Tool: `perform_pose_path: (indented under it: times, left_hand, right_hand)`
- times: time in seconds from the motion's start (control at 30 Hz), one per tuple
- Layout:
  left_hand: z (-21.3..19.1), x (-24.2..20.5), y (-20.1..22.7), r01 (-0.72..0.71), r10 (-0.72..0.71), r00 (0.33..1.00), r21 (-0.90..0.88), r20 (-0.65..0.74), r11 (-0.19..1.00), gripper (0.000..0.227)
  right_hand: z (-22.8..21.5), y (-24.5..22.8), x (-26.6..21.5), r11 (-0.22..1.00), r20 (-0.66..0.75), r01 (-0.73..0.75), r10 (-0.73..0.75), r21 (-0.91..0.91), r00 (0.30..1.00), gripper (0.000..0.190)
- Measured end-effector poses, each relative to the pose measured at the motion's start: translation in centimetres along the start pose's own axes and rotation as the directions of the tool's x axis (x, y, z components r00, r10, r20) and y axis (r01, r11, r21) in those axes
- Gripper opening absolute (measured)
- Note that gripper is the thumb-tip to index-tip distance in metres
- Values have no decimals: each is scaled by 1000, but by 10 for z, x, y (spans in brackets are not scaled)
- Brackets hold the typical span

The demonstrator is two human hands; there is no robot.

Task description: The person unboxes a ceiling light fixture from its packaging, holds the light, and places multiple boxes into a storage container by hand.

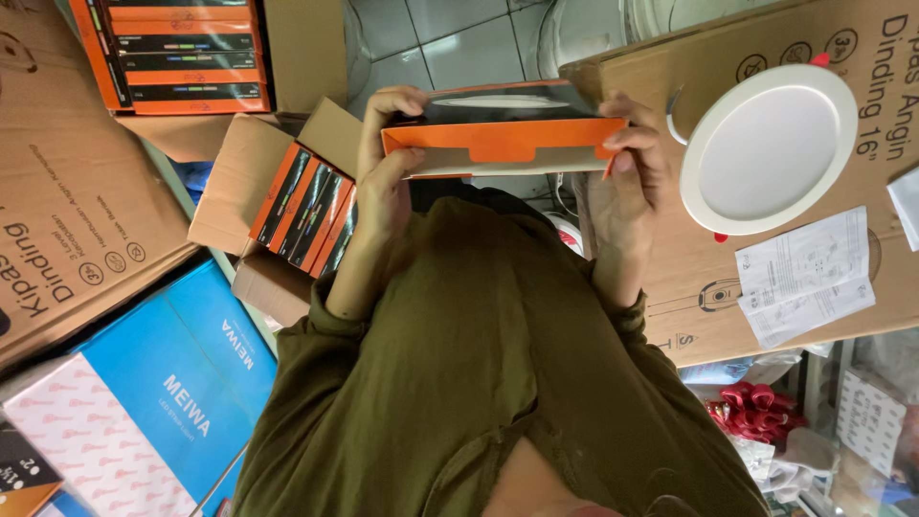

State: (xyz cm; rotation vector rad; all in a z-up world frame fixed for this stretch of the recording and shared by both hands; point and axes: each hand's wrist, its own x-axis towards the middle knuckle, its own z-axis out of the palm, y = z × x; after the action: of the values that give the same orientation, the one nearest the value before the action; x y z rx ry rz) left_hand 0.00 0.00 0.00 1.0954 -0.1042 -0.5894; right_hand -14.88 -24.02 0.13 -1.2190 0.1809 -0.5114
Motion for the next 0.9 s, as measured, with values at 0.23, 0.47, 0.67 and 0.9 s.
perform_pose_path:
  times: [0.23,0.47,0.67,0.9]
  left_hand:
    - [-4,1,4,-120,83,980,210,180,970,40]
    - [-7,6,23,-341,54,830,429,555,836,108]
    - [24,-10,-23,-298,36,792,334,610,894,117]
    - [31,-15,-41,82,-213,840,272,499,959,97]
  right_hand:
    - [-1,12,8,952,-161,4,48,307,986,23]
    - [-4,-2,8,993,-356,74,-35,95,934,27]
    - [15,-11,20,995,-62,63,-58,77,996,27]
    - [23,-10,8,905,88,-210,259,-370,962,32]
